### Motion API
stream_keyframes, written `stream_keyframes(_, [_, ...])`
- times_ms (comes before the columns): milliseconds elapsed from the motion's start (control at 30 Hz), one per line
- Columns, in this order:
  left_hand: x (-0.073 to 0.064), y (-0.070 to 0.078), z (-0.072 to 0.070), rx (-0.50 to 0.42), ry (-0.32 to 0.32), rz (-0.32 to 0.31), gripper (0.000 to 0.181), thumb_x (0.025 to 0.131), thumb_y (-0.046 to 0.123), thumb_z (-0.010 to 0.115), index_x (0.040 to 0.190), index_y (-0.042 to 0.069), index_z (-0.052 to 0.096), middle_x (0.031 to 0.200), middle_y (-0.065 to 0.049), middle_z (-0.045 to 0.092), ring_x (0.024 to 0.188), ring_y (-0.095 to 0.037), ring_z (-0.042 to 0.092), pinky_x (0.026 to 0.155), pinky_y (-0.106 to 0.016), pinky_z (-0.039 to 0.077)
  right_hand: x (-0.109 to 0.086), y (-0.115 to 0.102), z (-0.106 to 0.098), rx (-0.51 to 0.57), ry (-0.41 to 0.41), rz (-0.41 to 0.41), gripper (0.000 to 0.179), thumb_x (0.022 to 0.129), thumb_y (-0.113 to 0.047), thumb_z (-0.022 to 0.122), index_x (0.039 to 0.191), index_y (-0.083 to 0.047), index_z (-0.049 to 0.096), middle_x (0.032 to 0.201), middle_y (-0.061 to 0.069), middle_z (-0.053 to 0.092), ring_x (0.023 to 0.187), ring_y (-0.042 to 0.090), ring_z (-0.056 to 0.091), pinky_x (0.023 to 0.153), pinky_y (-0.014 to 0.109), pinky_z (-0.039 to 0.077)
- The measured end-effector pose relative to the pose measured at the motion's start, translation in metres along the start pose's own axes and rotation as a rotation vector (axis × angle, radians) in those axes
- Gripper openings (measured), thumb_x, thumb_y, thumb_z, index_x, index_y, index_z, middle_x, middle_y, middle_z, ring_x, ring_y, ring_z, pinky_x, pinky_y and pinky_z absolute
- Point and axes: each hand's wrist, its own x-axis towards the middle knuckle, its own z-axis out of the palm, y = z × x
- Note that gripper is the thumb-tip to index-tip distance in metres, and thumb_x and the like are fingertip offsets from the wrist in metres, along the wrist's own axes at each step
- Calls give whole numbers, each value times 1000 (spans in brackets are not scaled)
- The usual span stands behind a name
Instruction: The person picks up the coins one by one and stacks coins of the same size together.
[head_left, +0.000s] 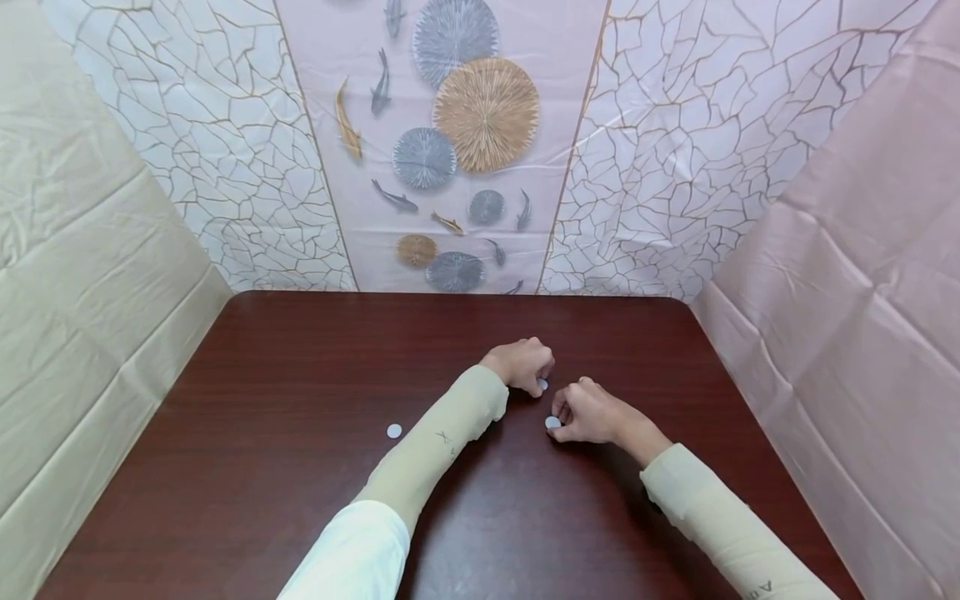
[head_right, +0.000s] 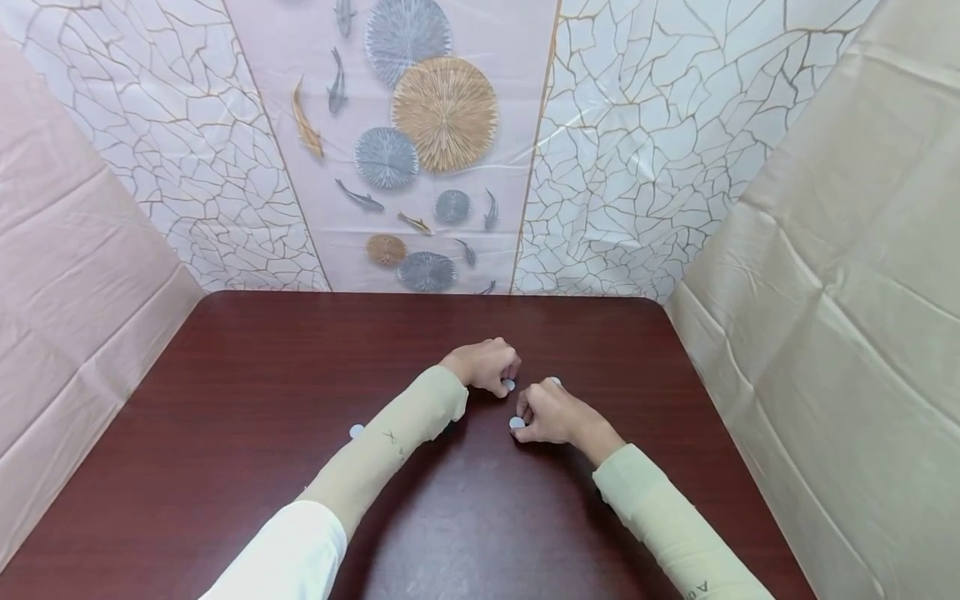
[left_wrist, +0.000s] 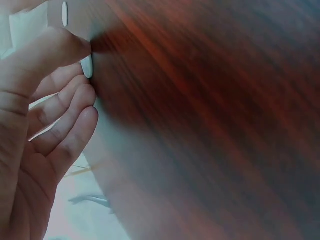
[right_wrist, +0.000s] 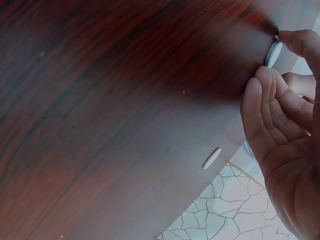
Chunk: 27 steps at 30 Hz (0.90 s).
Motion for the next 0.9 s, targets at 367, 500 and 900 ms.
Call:
stream_keyframes(367, [4, 7, 6, 71, -4, -62, 18, 86, 25, 79, 86, 18, 63, 85, 4, 64, 71, -10, 59, 61, -23, 46, 0, -2, -1, 8, -20, 7, 17, 81, -21, 87, 84, -11, 75, 74, -7, 74, 68, -3, 66, 65, 17, 55])
stream_keyframes(500, [7, 3, 14, 91, 28, -56, 21, 80, 29, 83, 84, 20, 64, 87, 4, 65, 75, -12, 63, 61, -25, 51, -1, -3, 2, 12, -19, -4, 16, 80, -20, 88, 84, -12, 74, 74, -7, 74, 67, -2, 67, 65, 17, 55])
stream_keyframes(900, [7, 2, 13, 116, 38, -42, 21, 77, 29, 84, 80, 21, 65, 84, 5, 66, 74, -11, 64, 60, -26, 54, 0, 0, 0, 21, -30, 0, 14, 79, -16, 87, 85, -11, 74, 75, -6, 75, 68, -2, 67, 66, 17, 56])
